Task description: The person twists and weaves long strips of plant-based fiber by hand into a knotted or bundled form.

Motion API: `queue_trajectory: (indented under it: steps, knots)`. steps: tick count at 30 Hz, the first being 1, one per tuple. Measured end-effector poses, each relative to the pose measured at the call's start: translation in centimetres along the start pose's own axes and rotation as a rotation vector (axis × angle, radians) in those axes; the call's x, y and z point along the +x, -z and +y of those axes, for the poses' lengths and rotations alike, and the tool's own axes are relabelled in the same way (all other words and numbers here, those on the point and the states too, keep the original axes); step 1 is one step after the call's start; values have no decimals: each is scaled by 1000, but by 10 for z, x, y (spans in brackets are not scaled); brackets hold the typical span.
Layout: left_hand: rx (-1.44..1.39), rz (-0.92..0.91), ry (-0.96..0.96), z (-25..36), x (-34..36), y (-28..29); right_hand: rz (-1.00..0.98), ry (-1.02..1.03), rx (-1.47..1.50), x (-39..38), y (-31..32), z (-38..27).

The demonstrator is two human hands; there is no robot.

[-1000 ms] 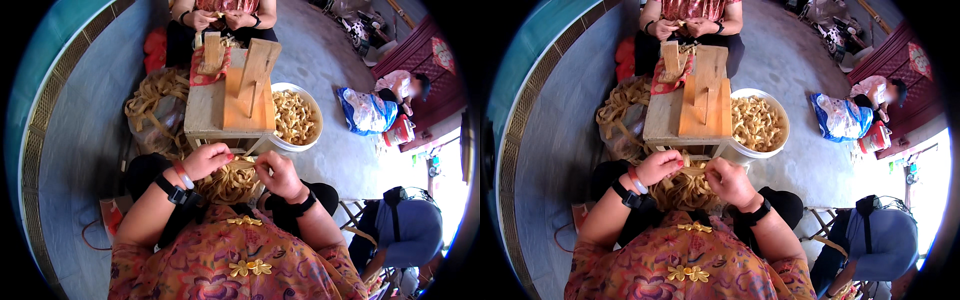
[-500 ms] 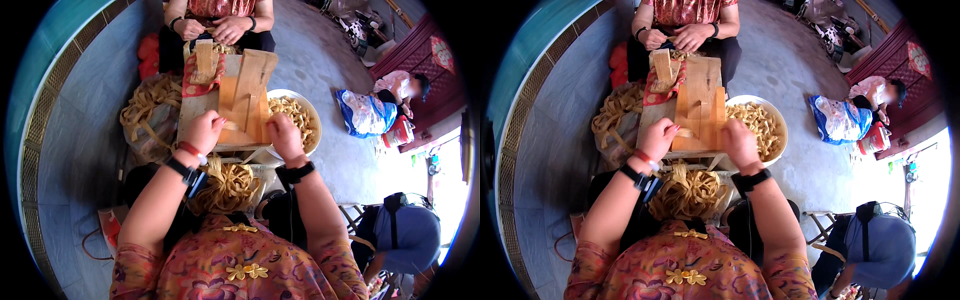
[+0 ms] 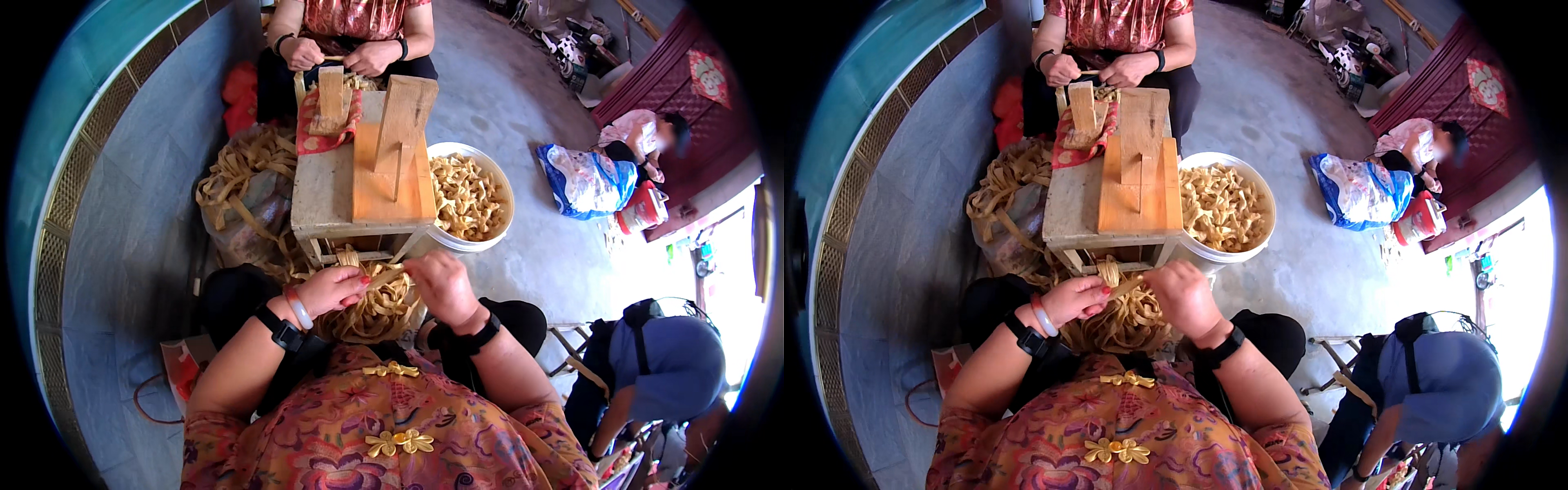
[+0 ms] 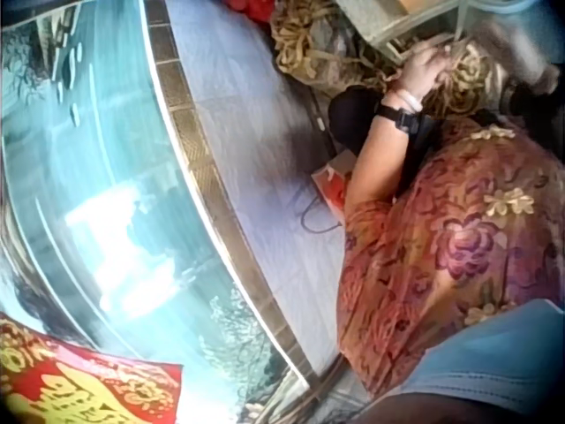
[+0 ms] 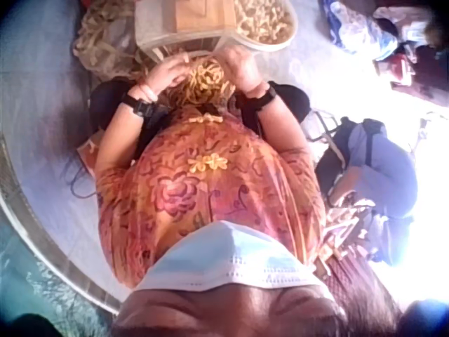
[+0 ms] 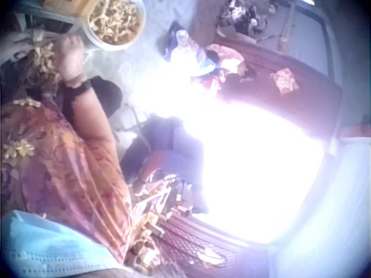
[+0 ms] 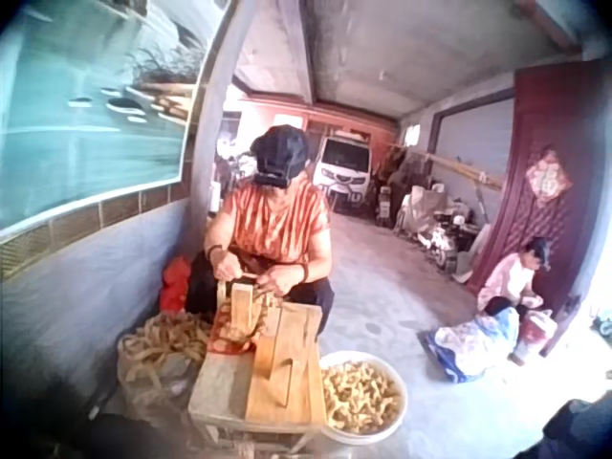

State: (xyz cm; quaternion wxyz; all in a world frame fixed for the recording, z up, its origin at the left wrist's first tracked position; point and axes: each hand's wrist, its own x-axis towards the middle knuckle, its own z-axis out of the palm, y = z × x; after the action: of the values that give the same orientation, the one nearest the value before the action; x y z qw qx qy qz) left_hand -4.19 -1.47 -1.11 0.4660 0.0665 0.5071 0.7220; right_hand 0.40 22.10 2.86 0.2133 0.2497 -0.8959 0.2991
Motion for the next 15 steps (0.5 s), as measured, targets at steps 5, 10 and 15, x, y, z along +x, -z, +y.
queue_trajectory:
  steps: [5, 10, 15]
  knots:
    - [-483, -120, -237, -4, -4, 11, -120, 6, -142, -9, -9, -17]
    - [1006, 187, -931, 7, 2, -24, -201, 50, 372, -19, -25, -37]
    - [1065, -34, -356, -16, -5, -20, -81, 65, 145, -29, -36, -21]
